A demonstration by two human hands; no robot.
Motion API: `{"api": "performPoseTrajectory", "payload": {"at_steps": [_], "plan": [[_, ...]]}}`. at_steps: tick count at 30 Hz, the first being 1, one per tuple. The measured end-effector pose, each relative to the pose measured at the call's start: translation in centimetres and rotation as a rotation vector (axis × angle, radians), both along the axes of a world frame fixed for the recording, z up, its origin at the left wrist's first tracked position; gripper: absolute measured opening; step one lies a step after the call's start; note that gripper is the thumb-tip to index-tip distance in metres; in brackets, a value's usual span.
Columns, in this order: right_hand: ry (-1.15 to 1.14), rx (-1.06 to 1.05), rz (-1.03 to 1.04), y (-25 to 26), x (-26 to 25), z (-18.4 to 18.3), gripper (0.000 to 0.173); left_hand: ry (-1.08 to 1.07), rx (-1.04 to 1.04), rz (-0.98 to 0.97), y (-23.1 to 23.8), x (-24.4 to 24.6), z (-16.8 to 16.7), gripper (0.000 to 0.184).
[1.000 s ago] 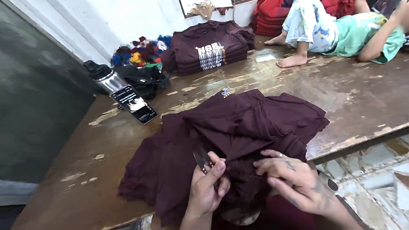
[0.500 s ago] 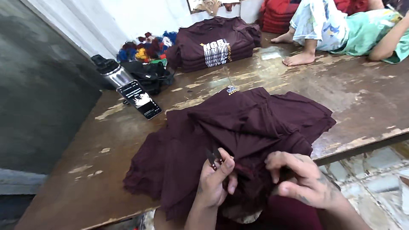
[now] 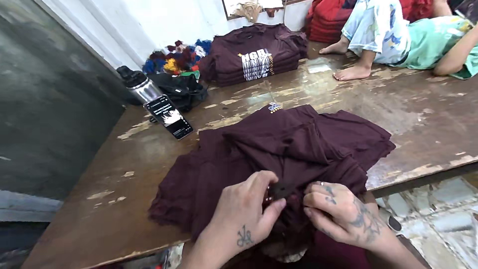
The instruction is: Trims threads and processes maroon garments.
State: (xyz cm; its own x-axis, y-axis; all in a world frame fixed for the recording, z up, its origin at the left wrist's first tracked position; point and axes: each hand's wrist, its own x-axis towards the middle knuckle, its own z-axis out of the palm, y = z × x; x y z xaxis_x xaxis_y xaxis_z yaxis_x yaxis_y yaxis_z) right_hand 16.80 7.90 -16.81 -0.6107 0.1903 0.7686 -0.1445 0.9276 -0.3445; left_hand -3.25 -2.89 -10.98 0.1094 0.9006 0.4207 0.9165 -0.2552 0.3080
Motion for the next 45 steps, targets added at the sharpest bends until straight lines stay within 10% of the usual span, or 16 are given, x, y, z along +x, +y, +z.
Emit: {"api": "performPoseTrajectory", "payload": {"at_steps": [8, 25, 29, 33, 39, 42, 45], "plan": [[-0.005, 0.015, 0.006, -0.3, -0.1, 0.2, 0.022, 0.548, 0.010, -0.233, 0.1, 1.7, 5.6, 0.018], [-0.019, 0.014, 0.071, -1.2, 0.6, 0.0, 0.030, 0.494, 0.048, -0.191, -0.7, 1.0, 3.7, 0.024], [-0.043, -0.042, 0.159, -1.3, 2.3, -0.9, 0.059, 0.097, 0.051, -0.059, -0.9, -0.6, 1.6, 0.028], [-0.062, 0.040, -0.227, -0.5, 0.6, 0.6, 0.069, -0.599, -0.075, 0.145, -0.2, 0.8, -1.6, 0.030], [-0.035, -0.100, 0.009, 0.1, -0.2, 0.2, 0.026, -1.387, -0.135, -0.281, -0.2, 1.9, -4.1, 0.010], [0.004, -0.166, 0.124, 0.0, 0.5, 0.0, 0.026, -1.117, -0.110, -0.225, -0.5, 1.4, -4.2, 0.016], [0.060, -0.161, 0.132, -0.6, 0.6, -0.2, 0.026, -0.287, 0.011, 0.067, -1.0, 1.0, -2.2, 0.029]]}}
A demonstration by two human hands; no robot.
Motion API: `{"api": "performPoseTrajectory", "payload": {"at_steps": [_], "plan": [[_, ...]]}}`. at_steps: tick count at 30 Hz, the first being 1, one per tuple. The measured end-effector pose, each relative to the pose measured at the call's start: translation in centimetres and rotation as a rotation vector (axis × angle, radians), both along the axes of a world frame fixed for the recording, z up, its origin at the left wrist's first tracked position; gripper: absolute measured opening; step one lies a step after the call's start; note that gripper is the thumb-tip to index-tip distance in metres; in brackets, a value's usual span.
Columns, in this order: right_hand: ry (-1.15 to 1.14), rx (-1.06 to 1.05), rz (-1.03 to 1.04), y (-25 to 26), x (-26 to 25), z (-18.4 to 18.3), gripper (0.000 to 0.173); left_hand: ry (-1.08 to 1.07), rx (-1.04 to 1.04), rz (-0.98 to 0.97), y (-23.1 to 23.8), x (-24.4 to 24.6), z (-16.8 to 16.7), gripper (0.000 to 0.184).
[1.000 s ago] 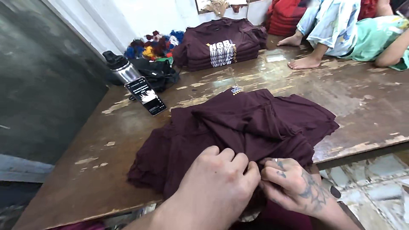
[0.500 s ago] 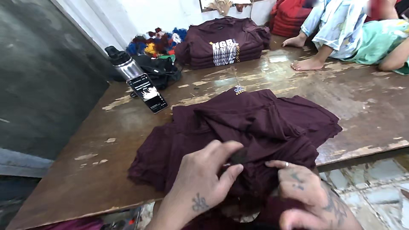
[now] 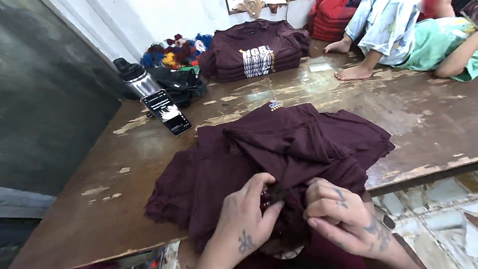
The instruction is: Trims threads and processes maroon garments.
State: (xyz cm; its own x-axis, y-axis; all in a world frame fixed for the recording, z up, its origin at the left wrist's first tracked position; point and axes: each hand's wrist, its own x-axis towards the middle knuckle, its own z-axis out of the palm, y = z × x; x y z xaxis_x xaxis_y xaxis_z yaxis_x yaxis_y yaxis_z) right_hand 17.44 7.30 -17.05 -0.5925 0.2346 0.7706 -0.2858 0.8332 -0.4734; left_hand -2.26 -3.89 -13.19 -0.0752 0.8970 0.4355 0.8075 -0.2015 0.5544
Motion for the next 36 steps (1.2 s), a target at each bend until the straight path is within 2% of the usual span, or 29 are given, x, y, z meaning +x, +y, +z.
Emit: {"api": "performPoseTrajectory", "payload": {"at_steps": [1, 4, 7, 9, 13, 16, 17, 19, 20, 21, 22, 24, 25, 28, 30, 31, 34, 36], "plan": [[0.013, 0.006, -0.009, -0.2, 0.0, -0.1, 0.025, 0.165, 0.003, 0.002, -0.3, -0.1, 0.8, 0.038], [0.017, 0.037, -0.044, -0.8, -0.1, -0.4, 0.023, 0.449, 0.079, -0.123, -1.2, -0.5, 3.1, 0.031], [0.024, 0.078, -0.066, -1.0, -0.3, -0.6, 0.022, 0.594, 0.085, -0.183, -1.5, -0.5, 4.3, 0.027], [0.032, 0.090, -0.055, -1.1, -0.5, -0.8, 0.022, 0.601, 0.086, -0.214, -1.4, -0.5, 3.9, 0.029], [0.029, 0.125, -0.009, -1.4, 0.0, -1.0, 0.024, 0.502, 0.095, -0.198, -1.6, -1.4, 2.8, 0.030], [0.031, 0.110, 0.032, -1.2, 1.4, -0.4, 0.048, 0.261, 0.089, -0.051, -1.9, -1.9, 1.9, 0.032], [0.047, 0.094, 0.008, -1.1, 1.6, 0.2, 0.051, 0.131, 0.087, 0.008, -1.9, -1.7, 1.5, 0.037], [-0.003, 0.095, -0.119, -0.6, 1.3, 1.6, 0.038, -0.151, 0.082, 0.093, -1.2, -0.5, 0.3, 0.039], [-0.064, 0.111, -0.177, -0.2, 0.3, 2.2, 0.025, -0.281, 0.056, 0.083, -0.7, 0.3, -0.3, 0.032], [-0.127, 0.126, -0.228, 0.2, -1.0, 2.4, 0.020, -0.392, 0.040, 0.013, -0.3, 1.1, -1.0, 0.025], [-0.146, 0.119, -0.246, 0.7, -2.3, 2.1, 0.024, -0.505, 0.067, -0.114, -0.2, 1.7, -1.8, 0.022], [-0.090, 0.000, -0.171, 1.8, -3.4, 1.6, 0.018, -0.685, 0.181, -0.389, -0.1, 2.0, -2.4, 0.020], [-0.061, -0.075, -0.109, 2.3, -3.1, 1.7, 0.018, -0.729, 0.234, -0.425, 0.0, 1.7, -2.1, 0.019], [-0.047, -0.230, 0.040, 3.2, -2.3, 1.8, 0.024, -0.640, 0.282, -0.146, 0.9, 1.3, -0.8, 0.024], [-0.052, -0.263, 0.093, 3.4, -2.3, 1.7, 0.025, -0.465, 0.177, -0.036, 1.4, 1.7, -0.8, 0.039], [-0.058, -0.272, 0.110, 3.4, -2.3, 1.6, 0.025, -0.366, 0.128, -0.015, 1.5, 2.2, -1.1, 0.040], [-0.092, -0.199, 0.070, 2.7, -2.3, 1.2, 0.020, -0.220, 0.217, -0.119, 1.0, 3.2, -2.5, 0.019], [-0.171, 0.029, -0.043, 2.2, -2.2, 1.8, 0.015, -0.288, 0.258, -0.294, -0.2, 2.4, -2.3, 0.021]]}}
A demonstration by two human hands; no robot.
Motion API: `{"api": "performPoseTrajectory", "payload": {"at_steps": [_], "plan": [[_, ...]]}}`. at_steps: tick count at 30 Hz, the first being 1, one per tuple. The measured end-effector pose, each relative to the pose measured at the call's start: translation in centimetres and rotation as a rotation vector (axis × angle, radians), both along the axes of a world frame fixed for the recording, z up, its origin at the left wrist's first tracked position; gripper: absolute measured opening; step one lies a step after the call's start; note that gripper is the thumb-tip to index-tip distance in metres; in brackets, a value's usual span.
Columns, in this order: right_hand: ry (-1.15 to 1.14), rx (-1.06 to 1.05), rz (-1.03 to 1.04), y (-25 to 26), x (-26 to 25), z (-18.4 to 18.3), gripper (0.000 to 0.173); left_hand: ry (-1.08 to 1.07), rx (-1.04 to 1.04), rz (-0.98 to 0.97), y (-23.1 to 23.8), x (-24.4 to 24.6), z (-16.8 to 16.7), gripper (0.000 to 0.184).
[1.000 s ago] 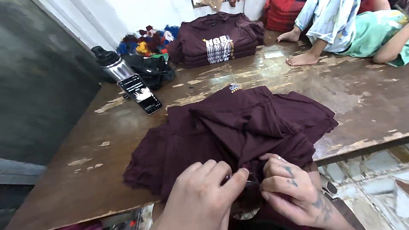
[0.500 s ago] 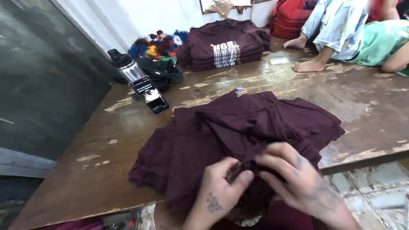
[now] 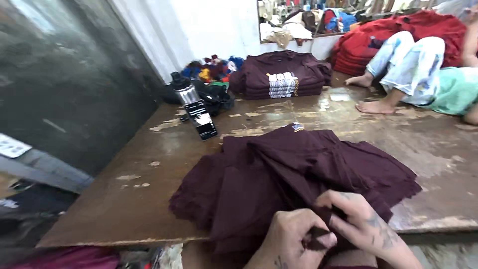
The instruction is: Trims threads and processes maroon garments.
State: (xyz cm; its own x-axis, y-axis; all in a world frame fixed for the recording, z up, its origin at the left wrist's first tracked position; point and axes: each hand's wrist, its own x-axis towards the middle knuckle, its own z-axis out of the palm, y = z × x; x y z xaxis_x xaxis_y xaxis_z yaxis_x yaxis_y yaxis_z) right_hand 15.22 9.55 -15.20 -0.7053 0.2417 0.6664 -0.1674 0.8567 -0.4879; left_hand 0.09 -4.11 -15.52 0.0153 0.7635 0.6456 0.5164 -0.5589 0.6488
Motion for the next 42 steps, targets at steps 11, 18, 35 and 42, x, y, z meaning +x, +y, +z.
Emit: {"api": "performPoseTrajectory", "payload": {"at_steps": [11, 18, 35, 42], "plan": [[-0.384, 0.371, 0.145, -6.2, 0.3, -0.9, 0.027, -0.740, -0.092, 0.123, -1.3, -3.5, -1.6, 0.024], [-0.019, 0.156, 0.003, -3.3, 2.8, 1.3, 0.024, -0.674, -0.120, 0.070, -0.7, -3.1, -2.0, 0.026], [0.071, -0.051, 0.022, -1.5, 0.8, -2.3, 0.020, 0.081, -0.054, 0.290, 0.5, 0.4, -1.4, 0.013], [0.073, -0.130, 0.017, -1.6, 1.1, -2.8, 0.017, 0.005, -0.084, 0.263, -0.4, 0.3, -2.2, 0.017]]}}
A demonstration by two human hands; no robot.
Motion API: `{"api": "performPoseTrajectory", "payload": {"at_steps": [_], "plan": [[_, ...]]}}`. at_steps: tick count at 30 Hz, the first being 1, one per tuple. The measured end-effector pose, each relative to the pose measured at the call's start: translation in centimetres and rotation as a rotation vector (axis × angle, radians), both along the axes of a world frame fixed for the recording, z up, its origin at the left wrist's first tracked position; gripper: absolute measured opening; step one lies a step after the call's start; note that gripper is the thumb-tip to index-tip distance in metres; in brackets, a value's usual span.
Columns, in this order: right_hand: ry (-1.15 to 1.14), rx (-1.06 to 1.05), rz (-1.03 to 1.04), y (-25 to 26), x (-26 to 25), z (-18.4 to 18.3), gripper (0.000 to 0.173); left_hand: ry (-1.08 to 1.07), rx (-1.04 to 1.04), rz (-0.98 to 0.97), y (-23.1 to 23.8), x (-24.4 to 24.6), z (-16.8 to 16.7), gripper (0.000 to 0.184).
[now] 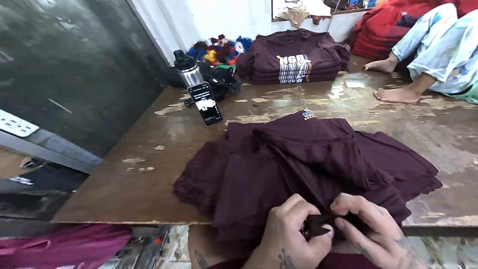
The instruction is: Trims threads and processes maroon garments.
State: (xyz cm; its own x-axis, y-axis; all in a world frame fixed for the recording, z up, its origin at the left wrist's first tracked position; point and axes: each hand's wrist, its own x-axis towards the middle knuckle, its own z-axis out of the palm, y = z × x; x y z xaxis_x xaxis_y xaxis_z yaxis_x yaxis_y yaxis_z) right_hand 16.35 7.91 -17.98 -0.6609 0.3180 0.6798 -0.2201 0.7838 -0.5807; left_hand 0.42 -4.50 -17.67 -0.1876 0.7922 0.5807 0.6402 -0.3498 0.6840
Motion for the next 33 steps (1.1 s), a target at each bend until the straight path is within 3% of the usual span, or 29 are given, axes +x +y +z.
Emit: {"api": "performPoseTrajectory", "payload": {"at_steps": [5, 16, 19, 25, 31, 33], "plan": [[-0.023, -0.064, 0.095, 0.4, 0.3, 0.2, 0.020, 0.091, 0.022, 0.006, 0.1, 0.3, 0.1, 0.007], [0.011, -0.043, 0.140, 0.7, -0.5, 1.5, 0.023, -0.214, -0.106, -0.185, 0.5, -0.9, 1.5, 0.015], [-0.014, -0.046, 0.150, 0.6, -0.5, 1.5, 0.032, -0.203, -0.107, -0.181, 0.6, -0.8, 1.5, 0.014], [0.016, -0.072, 0.130, 0.9, -0.3, 1.4, 0.023, -0.218, -0.095, -0.186, 0.6, -0.8, 1.5, 0.014], [0.028, -0.170, 0.214, 1.1, -0.2, 1.2, 0.026, -0.071, -0.041, -0.045, 0.4, 0.3, 0.7, 0.025], [0.016, -0.161, 0.234, 1.2, -0.1, 1.2, 0.026, -0.020, -0.006, 0.015, 0.4, 0.8, 0.5, 0.020]]}}
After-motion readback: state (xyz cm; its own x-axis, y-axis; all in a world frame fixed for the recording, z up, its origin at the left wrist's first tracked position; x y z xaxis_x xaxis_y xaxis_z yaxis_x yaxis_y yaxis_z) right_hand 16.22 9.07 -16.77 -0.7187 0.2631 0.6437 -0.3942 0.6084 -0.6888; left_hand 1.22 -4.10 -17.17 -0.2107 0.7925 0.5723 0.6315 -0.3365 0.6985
